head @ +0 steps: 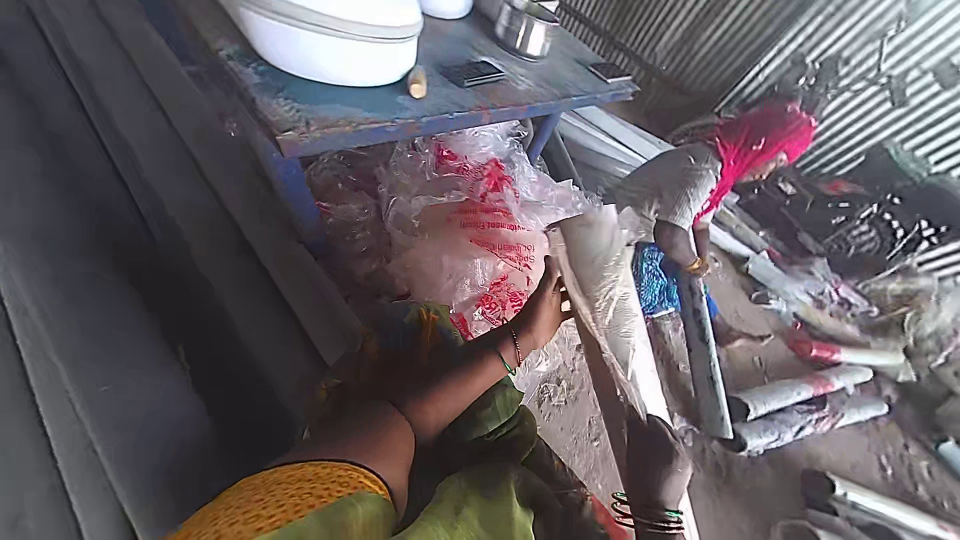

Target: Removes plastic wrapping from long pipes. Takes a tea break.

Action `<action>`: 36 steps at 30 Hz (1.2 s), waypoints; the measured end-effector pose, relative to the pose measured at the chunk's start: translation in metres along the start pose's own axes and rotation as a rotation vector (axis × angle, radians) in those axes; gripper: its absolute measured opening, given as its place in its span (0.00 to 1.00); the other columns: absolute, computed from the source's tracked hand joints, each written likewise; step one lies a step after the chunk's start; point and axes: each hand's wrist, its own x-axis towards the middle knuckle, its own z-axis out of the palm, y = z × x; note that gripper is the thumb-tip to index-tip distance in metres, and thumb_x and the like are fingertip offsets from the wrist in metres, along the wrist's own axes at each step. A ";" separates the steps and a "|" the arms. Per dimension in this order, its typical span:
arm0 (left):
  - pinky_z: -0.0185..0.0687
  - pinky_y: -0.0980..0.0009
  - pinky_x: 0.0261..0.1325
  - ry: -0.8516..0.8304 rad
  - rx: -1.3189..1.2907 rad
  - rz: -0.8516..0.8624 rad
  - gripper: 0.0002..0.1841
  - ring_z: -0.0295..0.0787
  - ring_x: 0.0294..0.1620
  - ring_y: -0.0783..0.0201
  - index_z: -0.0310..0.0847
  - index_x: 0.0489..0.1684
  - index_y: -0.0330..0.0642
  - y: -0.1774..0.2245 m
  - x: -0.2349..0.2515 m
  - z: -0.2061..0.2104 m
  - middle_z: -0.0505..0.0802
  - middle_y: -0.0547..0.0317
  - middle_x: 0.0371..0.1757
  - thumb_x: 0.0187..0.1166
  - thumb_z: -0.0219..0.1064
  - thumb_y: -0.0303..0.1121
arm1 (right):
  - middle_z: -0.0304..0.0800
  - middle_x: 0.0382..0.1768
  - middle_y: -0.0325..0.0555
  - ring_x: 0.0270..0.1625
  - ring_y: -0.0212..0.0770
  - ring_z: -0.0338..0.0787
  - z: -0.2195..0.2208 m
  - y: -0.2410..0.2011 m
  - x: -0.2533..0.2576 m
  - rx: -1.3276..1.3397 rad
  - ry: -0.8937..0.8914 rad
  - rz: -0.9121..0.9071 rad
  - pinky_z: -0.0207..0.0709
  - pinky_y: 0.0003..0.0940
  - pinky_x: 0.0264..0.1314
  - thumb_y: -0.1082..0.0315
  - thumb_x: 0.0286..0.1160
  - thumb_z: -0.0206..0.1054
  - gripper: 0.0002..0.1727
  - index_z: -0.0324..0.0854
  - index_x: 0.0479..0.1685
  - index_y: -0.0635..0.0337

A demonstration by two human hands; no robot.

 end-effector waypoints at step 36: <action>0.80 0.70 0.69 0.660 0.265 0.774 0.26 0.82 0.68 0.64 0.62 0.78 0.27 0.131 0.084 -0.111 0.78 0.40 0.74 0.86 0.56 0.35 | 0.83 0.22 0.59 0.26 0.57 0.88 0.069 -0.175 0.126 0.148 0.145 -0.509 0.75 0.50 0.25 0.56 0.80 0.60 0.25 0.80 0.21 0.70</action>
